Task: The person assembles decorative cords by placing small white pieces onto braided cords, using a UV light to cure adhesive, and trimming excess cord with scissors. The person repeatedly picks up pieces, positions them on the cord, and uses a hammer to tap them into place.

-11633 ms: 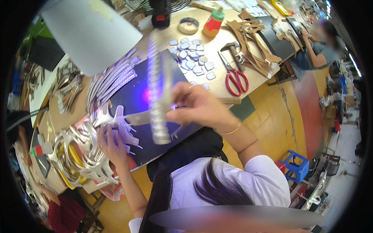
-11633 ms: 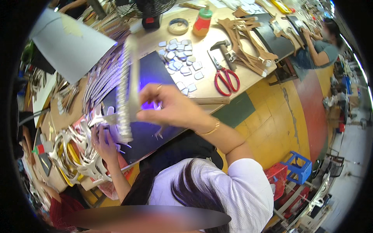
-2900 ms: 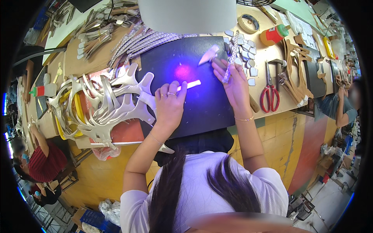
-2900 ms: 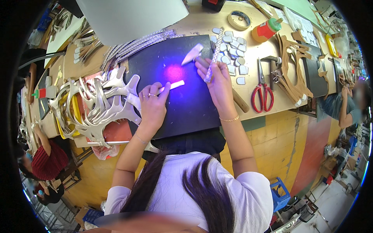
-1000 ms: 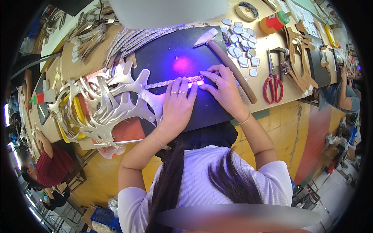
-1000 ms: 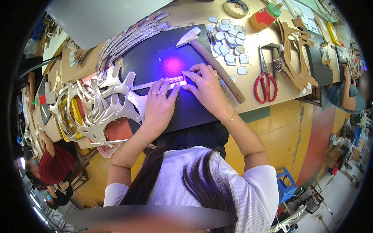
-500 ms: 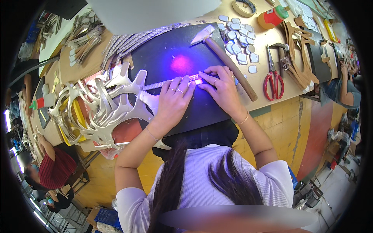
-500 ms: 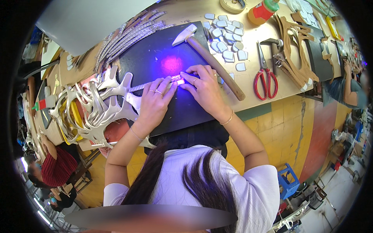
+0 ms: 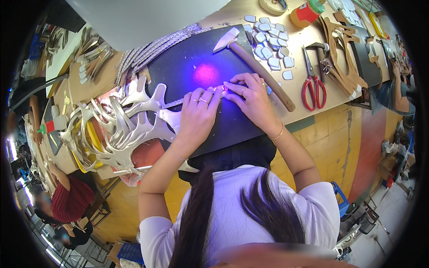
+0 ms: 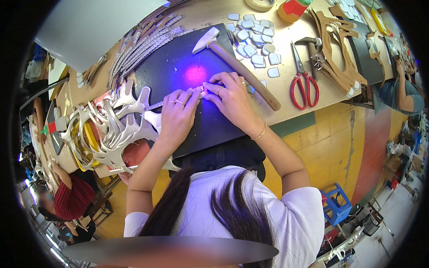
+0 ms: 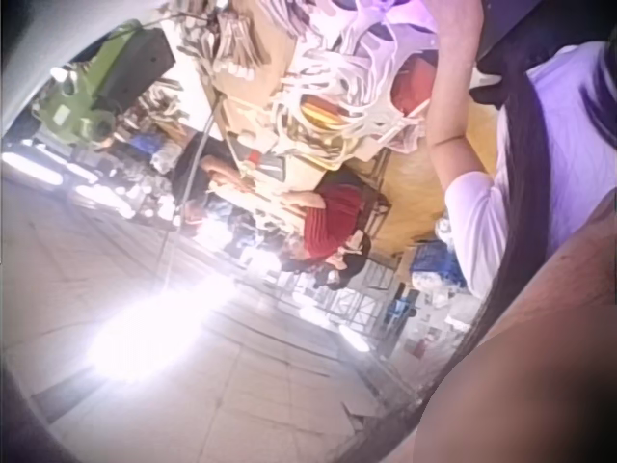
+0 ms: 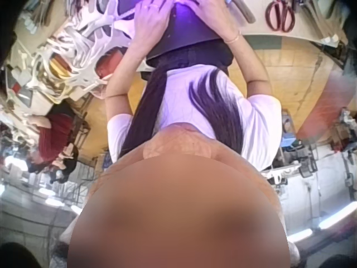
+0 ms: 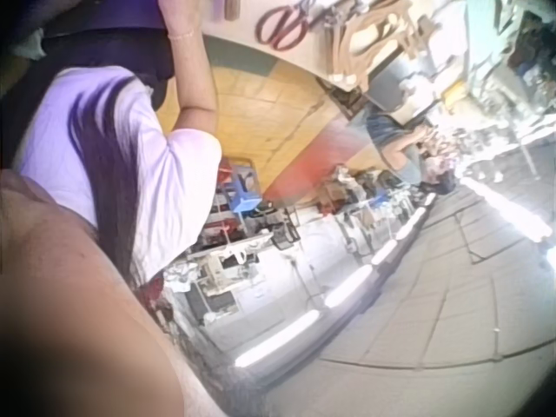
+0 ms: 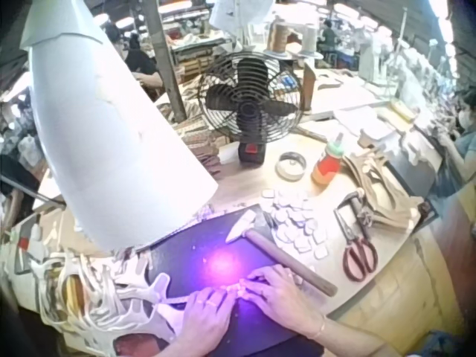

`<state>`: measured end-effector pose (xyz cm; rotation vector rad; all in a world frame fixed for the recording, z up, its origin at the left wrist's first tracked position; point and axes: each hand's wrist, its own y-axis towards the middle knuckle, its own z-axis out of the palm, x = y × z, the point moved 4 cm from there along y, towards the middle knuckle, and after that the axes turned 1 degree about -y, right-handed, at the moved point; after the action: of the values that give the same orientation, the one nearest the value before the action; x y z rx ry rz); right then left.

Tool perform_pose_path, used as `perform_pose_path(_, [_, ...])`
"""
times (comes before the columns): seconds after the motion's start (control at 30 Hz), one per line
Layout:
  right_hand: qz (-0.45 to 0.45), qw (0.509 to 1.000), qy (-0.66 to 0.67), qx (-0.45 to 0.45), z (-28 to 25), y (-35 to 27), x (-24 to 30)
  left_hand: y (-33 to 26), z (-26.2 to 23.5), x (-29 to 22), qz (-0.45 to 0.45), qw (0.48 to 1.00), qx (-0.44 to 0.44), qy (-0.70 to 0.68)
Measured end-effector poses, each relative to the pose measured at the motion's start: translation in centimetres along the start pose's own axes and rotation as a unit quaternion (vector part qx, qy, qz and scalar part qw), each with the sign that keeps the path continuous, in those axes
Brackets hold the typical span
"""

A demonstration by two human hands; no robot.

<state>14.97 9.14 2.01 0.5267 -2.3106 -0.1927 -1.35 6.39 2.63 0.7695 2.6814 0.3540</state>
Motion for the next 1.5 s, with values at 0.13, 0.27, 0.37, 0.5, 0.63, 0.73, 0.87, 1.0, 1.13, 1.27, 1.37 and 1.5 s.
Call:
perform_pose_path(0.13, [-0.001, 1.0, -0.004, -0.005, 0.0, -0.1, 0.0, 0.6, 0.2, 0.0, -0.022, 0.999, -0.012, -0.019])
perform_pose_path(0.27, [0.002, 1.0, -0.008, -0.013, 0.0, 0.0, 0.0, 0.9, 0.1, 0.2, -0.029, 0.998, -0.027, -0.039])
perform_pose_path(0.37, [0.041, 0.999, 0.022, -0.021, -0.3, -0.1, 0.0, 1.0, 0.1, 0.2, -0.032, 0.998, -0.029, -0.046])
perform_pose_path(0.5, [0.096, 0.989, 0.105, -0.043, -2.6, -0.5, -0.6, 1.0, 0.1, 0.5, -0.053, 0.997, -0.001, -0.052])
perform_pose_path(0.63, [0.103, 0.989, -0.065, -0.084, -7.5, -0.9, -3.6, 1.6, 0.2, 1.3, -0.129, 0.984, 0.018, -0.12])
perform_pose_path(0.73, [0.174, 0.955, -0.236, -0.049, -11.3, -2.8, -7.2, 2.2, 0.5, 2.3, -0.17, 0.969, 0.066, -0.167])
perform_pose_path(0.87, [0.303, 0.914, -0.269, -0.027, -13.5, -7.0, -10.9, 2.8, 1.0, 3.5, -0.214, 0.941, 0.105, -0.241])
perform_pose_path(1.0, [0.343, 0.912, -0.217, -0.056, -14.2, -9.2, -12.4, 3.5, 0.8, 4.7, -0.239, 0.902, 0.097, -0.347])
perform_pose_path(1.13, [0.385, 0.898, -0.21, -0.036, -14.5, -9.1, -13.0, 4.9, -0.5, 5.7, -0.288, 0.855, 0.117, -0.415])
perform_pose_path(1.27, [0.33, 0.907, -0.253, -0.066, -15.4, -8.3, -12.1, 6.8, -3.6, 5.0, -0.252, 0.839, 0.139, -0.463])
perform_pose_path(1.37, [0.367, 0.904, -0.169, -0.136, -16.4, -8.7, -10.6, 7.9, -5.7, 4.1, -0.251, 0.831, 0.164, -0.469])
perform_pose_path(1.5, [0.295, 0.93, 0.111, -0.191, -15.8, -8.5, -6.4, 8.9, -8.3, 1.8, -0.196, 0.837, 0.134, -0.493])
